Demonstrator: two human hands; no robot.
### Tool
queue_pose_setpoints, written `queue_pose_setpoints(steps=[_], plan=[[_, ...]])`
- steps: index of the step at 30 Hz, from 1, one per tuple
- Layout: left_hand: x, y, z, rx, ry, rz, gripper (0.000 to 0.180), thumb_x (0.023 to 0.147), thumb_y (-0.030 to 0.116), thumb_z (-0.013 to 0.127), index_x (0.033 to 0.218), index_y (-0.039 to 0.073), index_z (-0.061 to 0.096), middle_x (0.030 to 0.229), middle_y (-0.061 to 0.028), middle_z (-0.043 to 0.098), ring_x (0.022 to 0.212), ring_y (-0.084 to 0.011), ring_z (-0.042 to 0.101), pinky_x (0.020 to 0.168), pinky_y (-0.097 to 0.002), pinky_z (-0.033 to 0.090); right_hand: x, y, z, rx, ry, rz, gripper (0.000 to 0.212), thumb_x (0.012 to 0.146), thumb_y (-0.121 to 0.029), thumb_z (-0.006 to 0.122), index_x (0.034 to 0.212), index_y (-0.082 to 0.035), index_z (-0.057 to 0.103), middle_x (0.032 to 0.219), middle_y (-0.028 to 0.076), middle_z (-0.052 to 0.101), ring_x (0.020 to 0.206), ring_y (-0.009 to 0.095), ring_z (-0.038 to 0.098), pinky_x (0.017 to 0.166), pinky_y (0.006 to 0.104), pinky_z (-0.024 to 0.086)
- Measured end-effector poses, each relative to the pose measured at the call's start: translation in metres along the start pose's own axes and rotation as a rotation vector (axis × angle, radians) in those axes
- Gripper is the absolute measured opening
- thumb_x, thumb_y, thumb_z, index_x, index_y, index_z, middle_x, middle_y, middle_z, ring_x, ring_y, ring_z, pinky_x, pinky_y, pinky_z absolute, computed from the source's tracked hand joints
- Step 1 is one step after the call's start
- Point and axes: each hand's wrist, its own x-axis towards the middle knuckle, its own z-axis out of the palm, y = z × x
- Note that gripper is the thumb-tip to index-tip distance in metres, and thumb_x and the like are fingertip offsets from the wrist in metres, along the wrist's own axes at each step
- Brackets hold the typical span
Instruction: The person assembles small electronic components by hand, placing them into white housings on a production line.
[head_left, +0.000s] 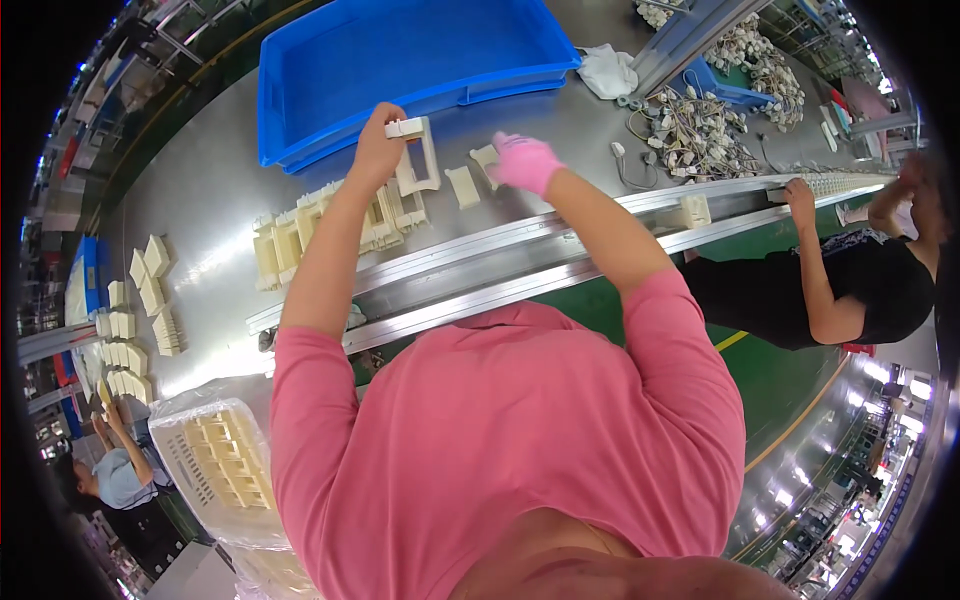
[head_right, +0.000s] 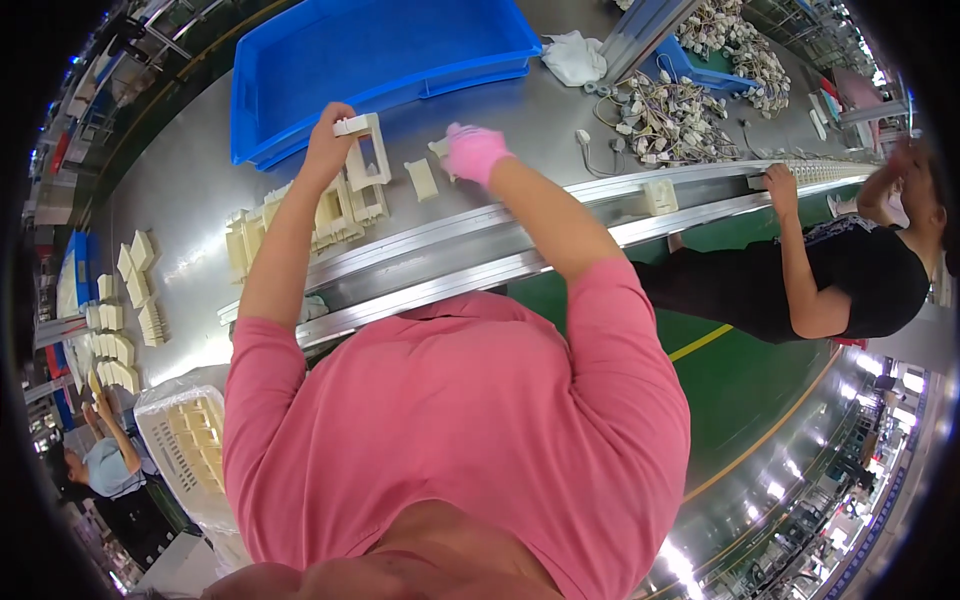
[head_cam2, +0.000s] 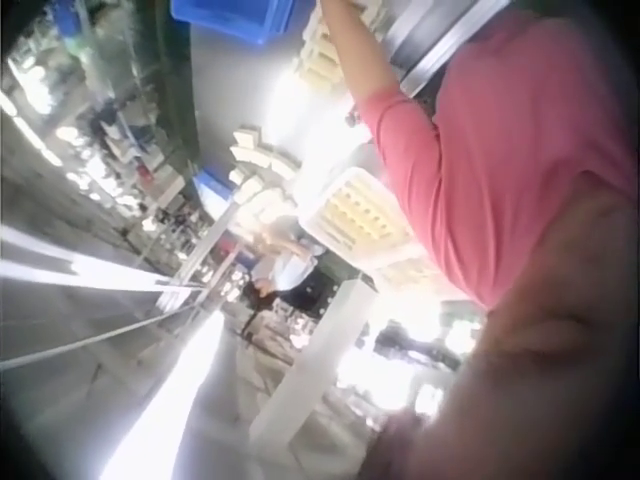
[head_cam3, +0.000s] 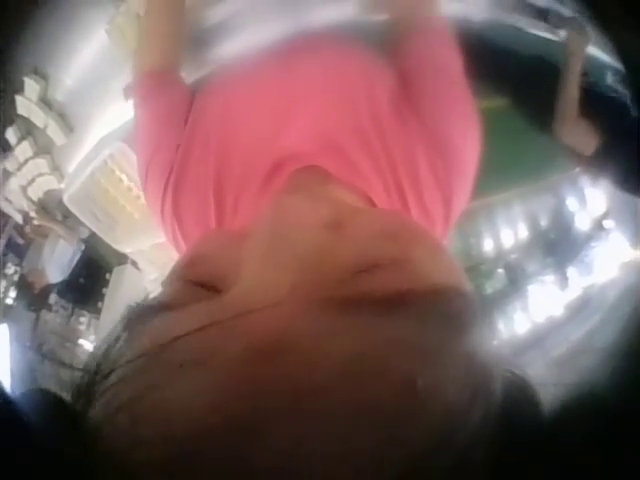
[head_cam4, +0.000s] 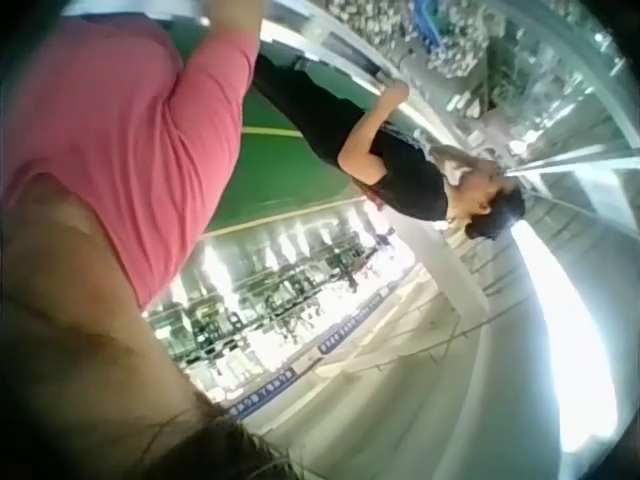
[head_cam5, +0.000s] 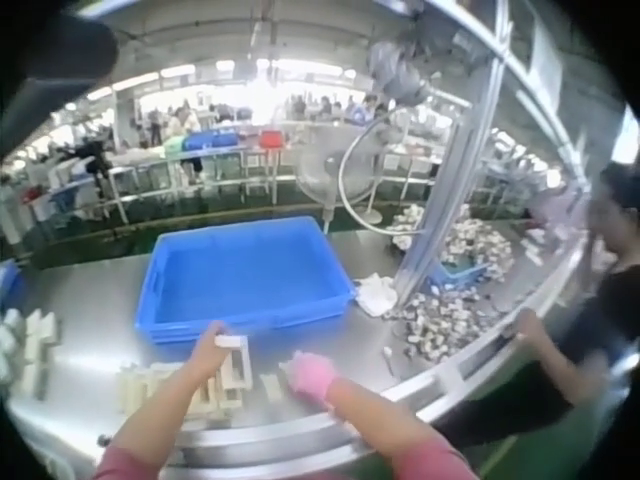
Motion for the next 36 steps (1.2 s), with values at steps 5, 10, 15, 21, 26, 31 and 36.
queue_pose_setpoints(steps=[5, 10, 15, 21, 26, 31, 36], plan=[[-0.039, 0.062, 0.007, -0.827, 0.042, -0.338, 0.017, 0.085, 0.017, 0.048, 0.097, 0.004, 0.049, 0.074, -0.0063, 0.056, 0.067, -0.0150, 0.056, 0.058, -0.0300, 0.046, 0.033, -0.011, 0.027, -0.091, -0.133, 0.100, 0.043, 0.074, -0.030, 0.058, 0.103, -0.001, 0.046, 0.097, 0.017, 0.059, 0.093, 0.031, 0.057, 0.078, 0.0403, 0.045], [-0.049, 0.023, 0.028, -0.778, -0.026, -0.612, 0.031, 0.086, 0.023, 0.048, 0.110, 0.004, 0.046, 0.098, -0.0077, 0.057, 0.082, -0.0185, 0.057, 0.067, -0.0317, 0.047, 0.001, 0.007, -0.007, 0.070, 0.303, -0.119, 0.037, 0.075, -0.027, 0.059, 0.100, -0.001, 0.051, 0.082, 0.013, 0.062, 0.071, 0.025, 0.060, 0.065, 0.0363, 0.048], [-0.066, 0.046, 0.053, -0.710, -0.024, -0.421, 0.029, 0.089, 0.031, 0.044, 0.103, 0.005, 0.041, 0.097, -0.0090, 0.053, 0.081, -0.0170, 0.054, 0.067, -0.0306, 0.045, -0.069, -0.021, -0.060, 0.997, -0.251, -0.113, 0.026, 0.078, -0.028, 0.057, 0.076, -0.002, 0.055, 0.070, 0.015, 0.059, 0.067, 0.031, 0.056, 0.062, 0.0359, 0.045], [-0.077, 0.038, 0.078, -0.574, -0.028, -0.130, 0.036, 0.095, 0.035, 0.030, 0.121, 0.010, 0.034, 0.110, -0.0073, 0.048, 0.099, -0.0163, 0.051, 0.080, -0.0296, 0.045, -0.073, -0.046, -0.011, 0.584, 0.648, -0.384, 0.031, 0.080, -0.018, 0.057, 0.105, -0.003, 0.048, 0.071, 0.011, 0.057, 0.056, 0.026, 0.056, 0.052, 0.0315, 0.044], [-0.076, 0.045, 0.071, -0.693, -0.087, -0.079, 0.044, 0.094, 0.041, 0.027, 0.125, 0.009, 0.032, 0.115, -0.0081, 0.046, 0.105, -0.0166, 0.048, 0.087, -0.0306, 0.042, -0.085, -0.047, -0.012, 0.659, 0.749, -0.383, 0.046, 0.078, -0.013, 0.059, 0.117, -0.004, 0.037, 0.072, 0.012, 0.057, 0.061, 0.029, 0.057, 0.056, 0.0328, 0.045], [-0.079, 0.047, 0.070, -0.852, -0.093, -0.154, 0.044, 0.094, 0.040, 0.031, 0.124, 0.008, 0.033, 0.116, -0.0085, 0.046, 0.105, -0.0177, 0.049, 0.088, -0.0310, 0.041, -0.091, -0.050, -0.030, 0.583, 0.572, -0.452, 0.042, 0.078, -0.010, 0.059, 0.116, -0.005, 0.042, 0.066, 0.007, 0.053, 0.057, 0.021, 0.055, 0.054, 0.0292, 0.044], [-0.085, 0.066, 0.064, -1.021, -0.176, -0.397, 0.033, 0.092, 0.031, 0.041, 0.115, 0.007, 0.040, 0.096, -0.0068, 0.053, 0.087, -0.0166, 0.056, 0.061, -0.0280, 0.050, -0.097, -0.040, -0.037, 0.766, 0.341, -0.490, 0.044, 0.077, -0.013, 0.057, 0.118, -0.005, 0.044, 0.093, 0.012, 0.057, 0.073, 0.024, 0.058, 0.067, 0.0313, 0.047]])
